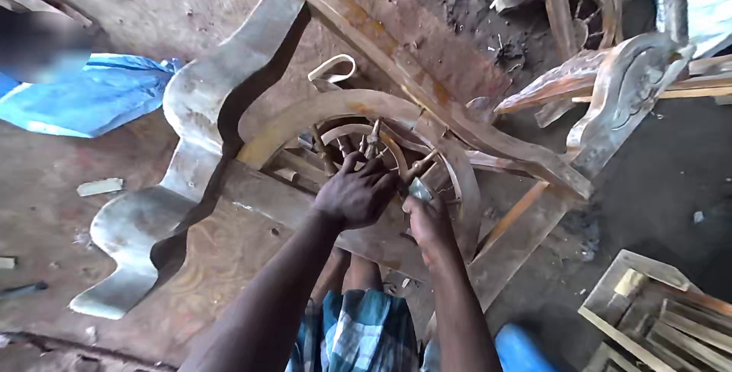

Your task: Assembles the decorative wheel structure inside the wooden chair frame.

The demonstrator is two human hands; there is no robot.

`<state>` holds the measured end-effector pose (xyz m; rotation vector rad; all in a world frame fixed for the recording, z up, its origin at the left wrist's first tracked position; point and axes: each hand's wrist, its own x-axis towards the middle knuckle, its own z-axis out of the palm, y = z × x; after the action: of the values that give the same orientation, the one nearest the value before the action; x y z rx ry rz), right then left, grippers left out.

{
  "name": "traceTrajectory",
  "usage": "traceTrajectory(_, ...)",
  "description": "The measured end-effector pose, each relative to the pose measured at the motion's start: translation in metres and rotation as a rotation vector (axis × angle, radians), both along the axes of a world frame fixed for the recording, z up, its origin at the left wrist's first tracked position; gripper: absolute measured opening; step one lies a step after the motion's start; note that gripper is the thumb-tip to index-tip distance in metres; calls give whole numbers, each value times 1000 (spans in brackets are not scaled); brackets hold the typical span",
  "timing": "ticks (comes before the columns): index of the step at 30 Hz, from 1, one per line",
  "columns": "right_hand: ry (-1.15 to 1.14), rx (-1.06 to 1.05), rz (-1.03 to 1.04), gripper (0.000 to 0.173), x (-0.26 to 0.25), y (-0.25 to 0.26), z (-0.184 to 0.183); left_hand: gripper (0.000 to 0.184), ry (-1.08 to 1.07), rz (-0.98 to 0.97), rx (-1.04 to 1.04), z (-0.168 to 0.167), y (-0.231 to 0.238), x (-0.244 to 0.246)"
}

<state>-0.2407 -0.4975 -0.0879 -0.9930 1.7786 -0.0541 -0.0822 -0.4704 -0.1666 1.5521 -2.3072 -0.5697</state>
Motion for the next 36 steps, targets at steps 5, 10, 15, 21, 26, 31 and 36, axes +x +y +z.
traceTrajectory(5, -65, 175, 8, 40, 0, -29, 16, 39, 2, -6, 19, 2, -1, 1)
traceTrajectory(10, -372, 362, -497, 38, 0, -32, 3, 37, 19, -7, 42, 6, 2, 1)
traceTrajectory(15, -459, 440, -699, 10, -7, -37, -2, 37, 22, 13, 34, 3, 4, 0)
traceTrajectory(21, -516, 464, -834, 17, -10, -36, -9, 36, 45, 44, 63, 4, 7, -4)
traceTrajectory(26, -580, 569, -814, 22, -33, -31, 4, 32, 21, 62, 48, 5, 9, -5)
traceTrajectory(31, -434, 557, -744, 18, -9, -48, -9, 29, 26, 64, 74, 9, 3, -4)
traceTrajectory(36, -411, 540, -578, 25, -13, -35, 20, 30, 13, 45, 75, 8, 6, -3)
